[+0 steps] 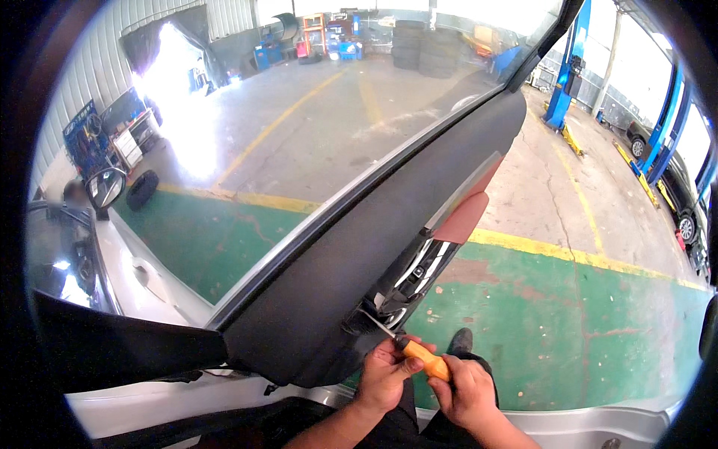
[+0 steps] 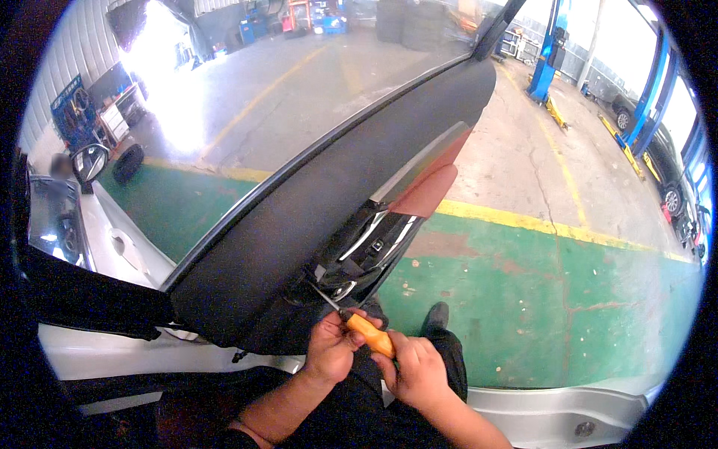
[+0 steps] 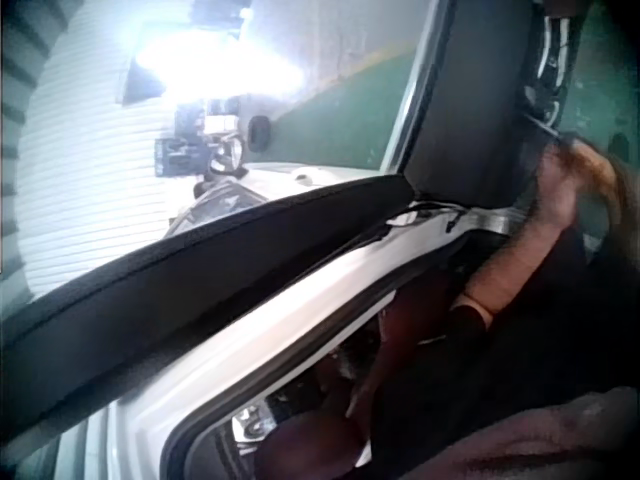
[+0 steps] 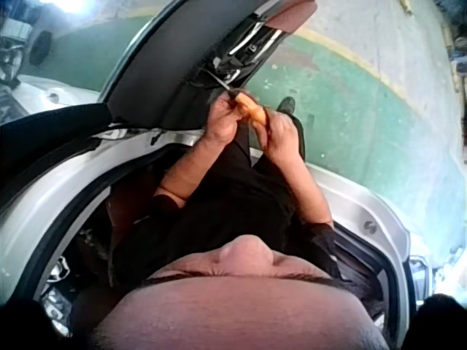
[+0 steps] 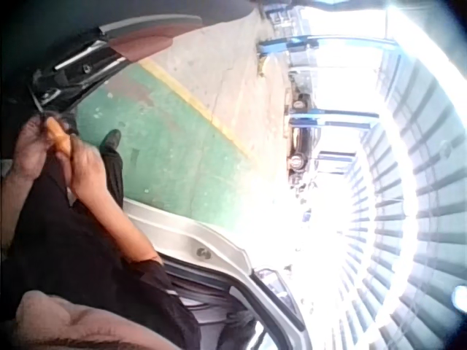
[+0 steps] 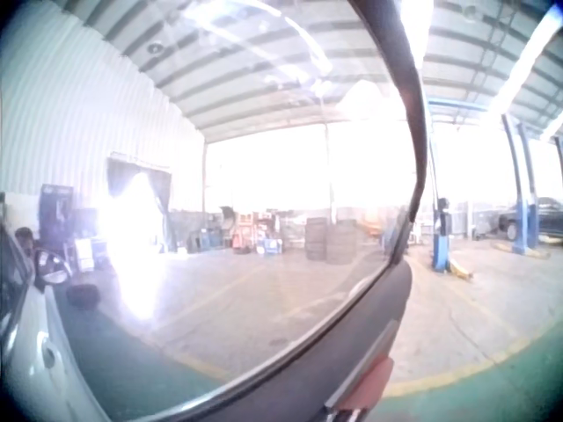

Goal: The person removes a car door panel by first detaching a lower trim piece, then using a screwdriver to remove several screws from the door handle and armrest areas. After removing the screws, the person pulls the door panel away from the door frame to detach it.

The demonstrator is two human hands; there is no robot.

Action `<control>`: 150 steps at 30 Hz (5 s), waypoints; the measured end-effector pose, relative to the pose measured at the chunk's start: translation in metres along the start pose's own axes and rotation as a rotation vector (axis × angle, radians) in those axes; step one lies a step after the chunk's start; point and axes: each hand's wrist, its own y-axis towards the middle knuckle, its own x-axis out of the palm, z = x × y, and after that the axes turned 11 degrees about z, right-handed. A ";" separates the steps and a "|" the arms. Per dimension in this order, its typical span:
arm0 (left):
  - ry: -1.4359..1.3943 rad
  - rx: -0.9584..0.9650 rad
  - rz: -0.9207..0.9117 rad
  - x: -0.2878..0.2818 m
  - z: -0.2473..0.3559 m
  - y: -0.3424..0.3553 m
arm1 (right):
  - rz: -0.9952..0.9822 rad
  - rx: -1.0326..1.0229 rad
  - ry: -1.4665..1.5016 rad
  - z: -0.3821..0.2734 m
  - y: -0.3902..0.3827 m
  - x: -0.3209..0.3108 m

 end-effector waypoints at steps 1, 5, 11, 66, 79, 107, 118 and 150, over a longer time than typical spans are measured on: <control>-0.019 0.000 0.037 0.002 -0.003 0.001 | -0.050 0.115 0.047 -0.002 -0.001 -0.001; -0.090 -0.074 0.011 0.005 0.004 0.004 | -0.327 1.319 1.069 0.000 0.003 -0.008; -0.114 -0.165 -0.049 0.004 0.019 -0.001 | 0.123 0.236 0.146 -0.019 -0.002 0.002; -0.163 -0.134 0.043 0.031 0.023 0.010 | -0.223 0.086 0.206 -0.026 0.018 0.012; -0.144 -0.003 0.085 0.009 0.002 0.004 | -0.151 0.073 0.057 -0.001 0.002 -0.013; 0.048 0.003 -0.004 -0.014 0.057 -0.006 | 0.179 0.241 0.694 0.000 -0.033 0.047; 0.165 0.012 0.016 -0.011 0.049 -0.001 | 0.157 0.273 0.781 0.020 -0.029 0.044; 0.083 -0.049 0.038 0.001 0.051 0.004 | 0.298 0.268 0.656 0.002 -0.037 0.062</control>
